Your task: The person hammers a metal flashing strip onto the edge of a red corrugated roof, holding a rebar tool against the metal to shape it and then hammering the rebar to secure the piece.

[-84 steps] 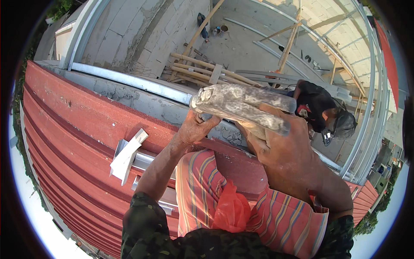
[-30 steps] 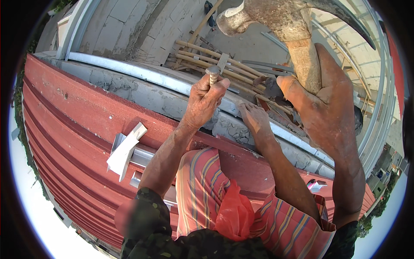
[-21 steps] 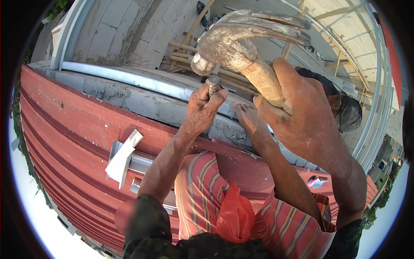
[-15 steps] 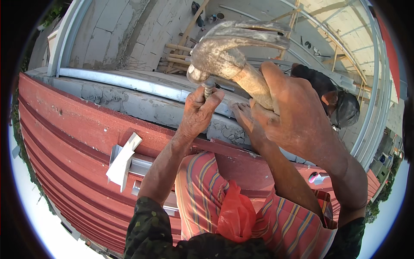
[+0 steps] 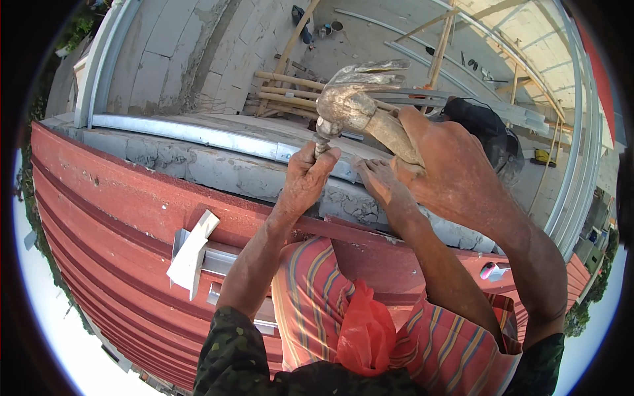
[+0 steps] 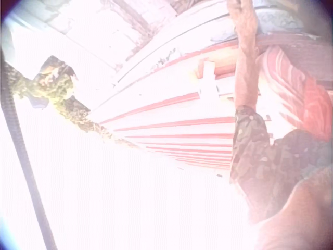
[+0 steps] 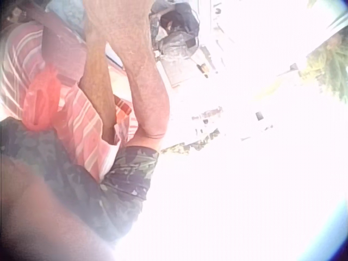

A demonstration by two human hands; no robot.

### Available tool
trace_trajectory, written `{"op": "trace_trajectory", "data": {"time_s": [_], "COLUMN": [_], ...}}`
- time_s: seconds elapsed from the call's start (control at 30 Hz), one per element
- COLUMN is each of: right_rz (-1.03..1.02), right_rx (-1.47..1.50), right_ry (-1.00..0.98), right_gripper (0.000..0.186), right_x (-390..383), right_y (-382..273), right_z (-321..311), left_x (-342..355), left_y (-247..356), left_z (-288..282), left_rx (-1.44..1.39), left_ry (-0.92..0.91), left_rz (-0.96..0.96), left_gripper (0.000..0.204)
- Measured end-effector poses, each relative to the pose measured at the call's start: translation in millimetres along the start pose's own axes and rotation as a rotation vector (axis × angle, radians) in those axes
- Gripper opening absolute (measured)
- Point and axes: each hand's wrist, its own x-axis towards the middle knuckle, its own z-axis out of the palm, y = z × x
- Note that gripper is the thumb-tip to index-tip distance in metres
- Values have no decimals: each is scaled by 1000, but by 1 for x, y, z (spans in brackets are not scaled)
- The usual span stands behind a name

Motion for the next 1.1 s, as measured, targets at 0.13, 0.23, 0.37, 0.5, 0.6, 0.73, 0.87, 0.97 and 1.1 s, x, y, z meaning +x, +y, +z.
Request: {"op": "trace_trajectory", "data": {"time_s": [0.13, 0.23, 0.37, 0.5, 0.6, 0.73, 0.87, 0.97, 1.1], "right_rz": [67, 59, 85, 108, 44, 103, -37, -7, 102], "right_rx": [76, 150, 136, 146, 167, 298, -5, 98, 187], "right_ry": [211, 252, 225, 184, 304, 392, 103, 8, 158], "right_gripper": [40, 41, 41, 39, 38, 36, 34, 32, 27], "right_x": [2, 0, -3, -5, -4, 2, 7, 2, -3], "right_y": [-5, 3, -2, -3, 0, -7, 5, 5, 9], "right_z": [-16, -17, -15, -12, -15, -23, 5, 9, -5], "left_x": [1, 10, 12, 13, 14, 13, 11, 0, 12], "left_y": [42, 62, 60, 46, 46, 45, 25, 6, 64], "left_z": [5, 7, -1, 4, 6, 7, 8, -9, 3], "left_rx": [-88, -101, -76, -66, 4, 1, 14, 46, -141], "left_ry": [54, 59, 48, 36, 25, 20, 18, 13, 88], "left_rz": [70, 112, 103, 68, 38, 71, -74, 0, 103], "left_gripper": [18, 20, 20, 17, 15, 16, 17, 16, 16]}}
